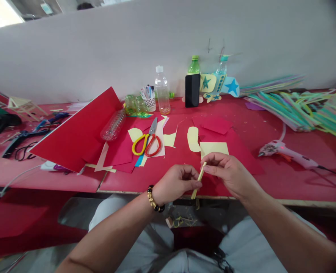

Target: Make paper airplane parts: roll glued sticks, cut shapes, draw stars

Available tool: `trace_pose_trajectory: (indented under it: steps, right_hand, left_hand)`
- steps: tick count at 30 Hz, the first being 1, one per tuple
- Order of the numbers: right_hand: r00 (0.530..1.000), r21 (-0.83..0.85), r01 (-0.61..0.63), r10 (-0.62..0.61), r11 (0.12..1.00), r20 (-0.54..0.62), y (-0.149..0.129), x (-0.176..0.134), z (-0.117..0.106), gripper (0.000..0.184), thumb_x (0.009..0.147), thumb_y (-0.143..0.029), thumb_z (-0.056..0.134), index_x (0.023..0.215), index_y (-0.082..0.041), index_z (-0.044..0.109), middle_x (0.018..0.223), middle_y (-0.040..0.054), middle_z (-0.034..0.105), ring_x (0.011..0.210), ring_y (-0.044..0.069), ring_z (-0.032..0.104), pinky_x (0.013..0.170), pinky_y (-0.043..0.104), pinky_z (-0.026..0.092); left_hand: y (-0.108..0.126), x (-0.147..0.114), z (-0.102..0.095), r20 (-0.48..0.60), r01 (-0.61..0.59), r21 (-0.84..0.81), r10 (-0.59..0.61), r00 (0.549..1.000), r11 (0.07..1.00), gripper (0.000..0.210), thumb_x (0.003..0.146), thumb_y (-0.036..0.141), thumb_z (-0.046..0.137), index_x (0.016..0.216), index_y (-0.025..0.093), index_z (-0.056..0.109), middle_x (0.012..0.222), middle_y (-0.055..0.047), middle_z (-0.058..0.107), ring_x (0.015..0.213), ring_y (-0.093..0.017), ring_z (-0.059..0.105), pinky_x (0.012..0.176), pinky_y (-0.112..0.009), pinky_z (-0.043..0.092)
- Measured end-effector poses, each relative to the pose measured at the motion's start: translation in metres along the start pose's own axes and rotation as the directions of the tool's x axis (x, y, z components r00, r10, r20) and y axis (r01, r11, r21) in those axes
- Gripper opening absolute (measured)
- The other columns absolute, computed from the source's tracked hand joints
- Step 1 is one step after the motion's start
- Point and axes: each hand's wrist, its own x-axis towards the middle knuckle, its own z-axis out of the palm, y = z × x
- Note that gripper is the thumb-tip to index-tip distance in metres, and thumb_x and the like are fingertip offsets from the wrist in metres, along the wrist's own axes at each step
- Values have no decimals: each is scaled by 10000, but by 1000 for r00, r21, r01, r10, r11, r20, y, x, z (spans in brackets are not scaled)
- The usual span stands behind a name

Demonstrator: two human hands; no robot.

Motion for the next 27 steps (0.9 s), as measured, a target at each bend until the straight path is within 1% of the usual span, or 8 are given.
trace_pose_trajectory:
  steps: [4, 6, 10, 15, 18, 22, 24, 27]
  right_hand:
    - [999, -25, -13, 14, 1000, 40, 1, 4, 2, 189, 713, -295, 713, 826, -166, 635, 746, 3, 618, 672, 124, 555, 662, 266, 463]
    - [999, -60, -3, 6, 998, 46, 3, 6, 4, 195, 710, -287, 708, 839, -172, 617, 765, 0, 632, 696, 129, 574, 684, 268, 463]
    - [997, -164, 17, -4, 986, 73, 4, 10, 7, 216, 715, -267, 680, 880, -182, 568, 698, -9, 637, 672, 143, 595, 663, 281, 459]
    - [995, -242, 24, 1, 970, 104, 3, 13, 7, 189, 720, -246, 636, 877, -169, 564, 655, -12, 630, 629, 136, 597, 627, 268, 457]
    - [994, -293, 52, -20, 955, 110, 6, 15, 8, 193, 721, -242, 620, 890, -153, 590, 657, -2, 639, 621, 135, 606, 615, 263, 474]
    - [990, -375, 113, -74, 920, 117, 14, 21, 10, 117, 722, -200, 617, 831, -156, 629, 680, 12, 657, 645, 148, 615, 621, 272, 485]
    - [987, -441, 160, -130, 883, 98, 16, 23, 11, 115, 725, -160, 619, 837, -160, 644, 719, 23, 660, 670, 159, 608, 642, 290, 483]
    - [961, -544, 269, -260, 795, 97, 15, 23, 10, 171, 735, -102, 628, 888, -164, 671, 875, 63, 662, 845, 198, 583, 796, 348, 459]
  left_hand:
    - [-6, -3, -1, -40, -28, 27, 29, 999, 999, 360, 724, 298, 722, 944, 199, 455, 561, 87, 502, 468, -61, 394, 449, -170, 289]
    - [-9, -4, 0, -52, -37, 55, 40, 998, 998, 388, 739, 275, 703, 985, 229, 406, 557, 100, 498, 452, -66, 398, 440, -169, 307]
    - [-13, -5, 3, -50, -17, 120, 23, 998, 993, 351, 756, 263, 672, 977, 237, 402, 532, 111, 455, 436, -72, 401, 434, -172, 341]
    - [-11, -5, 5, -89, 22, 99, -13, 996, 995, 322, 750, 262, 673, 917, 227, 400, 519, 111, 436, 419, -66, 392, 405, -152, 301]
    - [-13, -8, 6, -118, 28, 98, -16, 993, 995, 332, 739, 274, 687, 917, 222, 413, 531, 106, 452, 434, -66, 413, 419, -154, 330]
    - [-14, -9, 5, -162, 49, 145, -25, 986, 988, 299, 732, 262, 677, 922, 206, 453, 528, 103, 449, 437, -70, 434, 426, -161, 362]
    - [-13, -7, 2, -191, 61, 181, -26, 981, 982, 272, 723, 228, 665, 897, 199, 458, 498, 112, 423, 415, -65, 424, 417, -155, 351]
    - [-7, -2, -4, -197, 82, 232, -35, 980, 969, 295, 695, 187, 668, 874, 198, 433, 469, 113, 448, 406, -68, 439, 408, -145, 335]
